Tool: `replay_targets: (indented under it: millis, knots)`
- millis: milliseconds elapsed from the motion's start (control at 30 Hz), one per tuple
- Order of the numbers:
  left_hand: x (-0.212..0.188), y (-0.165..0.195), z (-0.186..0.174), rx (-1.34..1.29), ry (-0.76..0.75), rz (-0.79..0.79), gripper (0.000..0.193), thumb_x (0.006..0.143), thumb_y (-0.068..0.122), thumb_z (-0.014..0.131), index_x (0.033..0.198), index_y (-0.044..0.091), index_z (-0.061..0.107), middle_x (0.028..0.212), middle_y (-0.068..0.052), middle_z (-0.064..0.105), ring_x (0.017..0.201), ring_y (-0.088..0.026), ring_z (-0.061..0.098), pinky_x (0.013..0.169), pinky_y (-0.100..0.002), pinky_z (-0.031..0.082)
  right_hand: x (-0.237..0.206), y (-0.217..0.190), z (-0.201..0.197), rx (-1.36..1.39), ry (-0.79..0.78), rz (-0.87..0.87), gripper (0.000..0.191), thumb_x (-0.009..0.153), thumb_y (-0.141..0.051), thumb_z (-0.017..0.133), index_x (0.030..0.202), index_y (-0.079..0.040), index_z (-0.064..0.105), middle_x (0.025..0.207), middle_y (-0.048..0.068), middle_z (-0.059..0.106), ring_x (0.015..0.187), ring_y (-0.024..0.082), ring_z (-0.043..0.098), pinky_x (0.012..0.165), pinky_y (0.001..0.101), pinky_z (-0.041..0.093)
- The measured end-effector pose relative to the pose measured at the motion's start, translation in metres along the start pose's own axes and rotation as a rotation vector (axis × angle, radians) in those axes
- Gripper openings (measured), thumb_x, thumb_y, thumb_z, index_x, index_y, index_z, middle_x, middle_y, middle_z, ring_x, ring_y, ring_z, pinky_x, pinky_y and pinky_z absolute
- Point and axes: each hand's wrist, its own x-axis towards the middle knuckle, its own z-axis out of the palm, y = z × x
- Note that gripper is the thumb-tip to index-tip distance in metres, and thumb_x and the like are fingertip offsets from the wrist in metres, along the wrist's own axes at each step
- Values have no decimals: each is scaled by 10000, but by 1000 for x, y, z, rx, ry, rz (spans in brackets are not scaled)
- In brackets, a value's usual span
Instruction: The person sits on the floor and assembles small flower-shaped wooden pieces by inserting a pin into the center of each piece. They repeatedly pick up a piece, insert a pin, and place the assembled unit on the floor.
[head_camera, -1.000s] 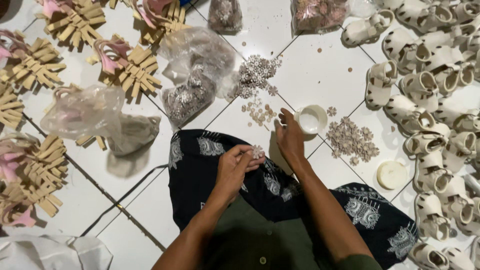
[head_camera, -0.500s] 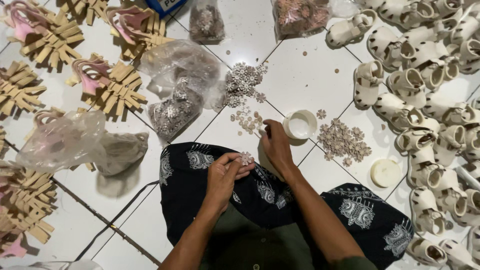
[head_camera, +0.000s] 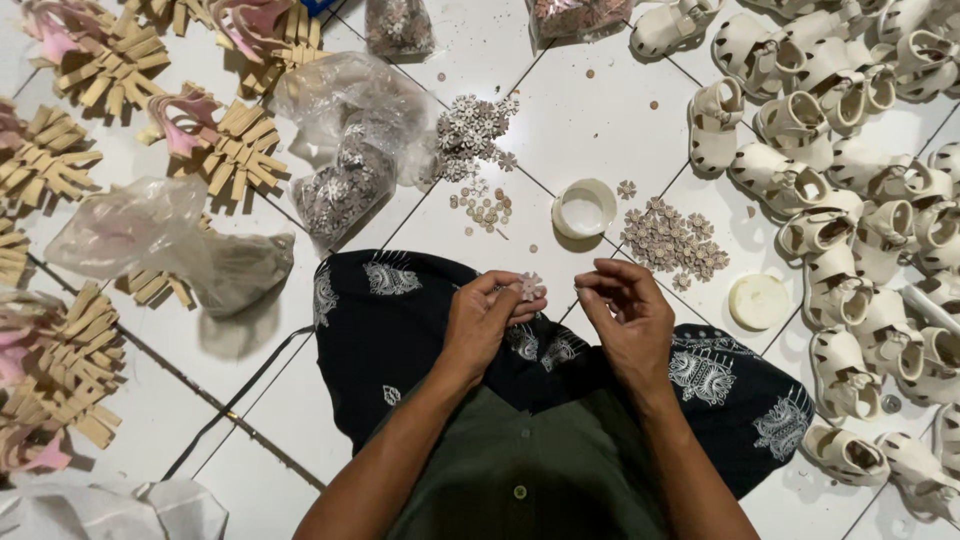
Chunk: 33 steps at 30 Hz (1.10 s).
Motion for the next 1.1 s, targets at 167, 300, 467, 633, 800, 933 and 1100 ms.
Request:
replay_targets:
  millis: [167, 300, 467, 633, 800, 933, 1100]
  knots:
    - [-5, -3, 9, 33, -55, 73, 264, 1043, 127, 550, 1168, -95, 618, 1092, -211, 740, 995, -269, 768, 867, -330, 626, -8, -14, 3, 41, -17, -49, 448, 905, 59, 736, 1314, 33, 554, 1115, 146, 696, 1046, 179, 692, 912, 284, 601]
    - [-7, -1, 14, 32, -73, 90, 259, 1046, 115, 545, 1167, -102, 619, 1086, -225, 740, 983, -271, 771, 860, -335, 631, -8, -18, 3, 104, 8, 53, 509, 880, 55, 741, 1341, 12, 528, 1007, 131, 723, 950, 157, 705, 826, 268, 595]
    - [-9, -2, 16, 97, -63, 90, 260, 1050, 132, 539, 1178, -79, 622, 1063, -218, 752, 987, -252, 772, 857, -322, 633, -10, -19, 4, -14, -48, -66, 442, 936, 49, 698, 1328, 9, 499, 1018, 129, 737, 988, 148, 722, 865, 263, 597]
    - [-9, -6, 17, 76, -57, 88, 244, 1061, 127, 528, 1164, -71, 626, 1032, -211, 762, 961, -242, 773, 860, -308, 631, -17, -14, 11, -66, -31, -113, 434, 942, 58, 704, 1310, 5, 480, 1048, 132, 738, 986, 154, 707, 835, 256, 562]
    - [-7, -8, 17, 162, -22, 87, 233, 1043, 114, 538, 1165, -60, 633, 1032, -201, 767, 927, -229, 774, 829, -302, 637, -17, -9, 16, -162, -2, -225, 435, 950, 62, 723, 1312, -1, 490, 1077, 138, 727, 1039, 166, 718, 889, 265, 581]
    - [-8, -10, 19, 167, -20, 92, 225, 1034, 113, 545, 1152, -51, 645, 1009, -168, 769, 901, -198, 777, 818, -296, 640, -17, -6, 19, -250, 15, -275, 422, 951, 54, 736, 1295, 0, 499, 1075, 138, 745, 1025, 170, 732, 898, 271, 586]
    - [-9, -10, 20, 174, -22, 92, 216, 1045, 111, 550, 1138, -48, 663, 968, -149, 764, 868, -174, 759, 811, -293, 632, -15, -4, 20, -304, 8, -330, 398, 959, 32, 745, 1288, -1, 523, 1075, 128, 755, 1025, 170, 741, 899, 280, 610]
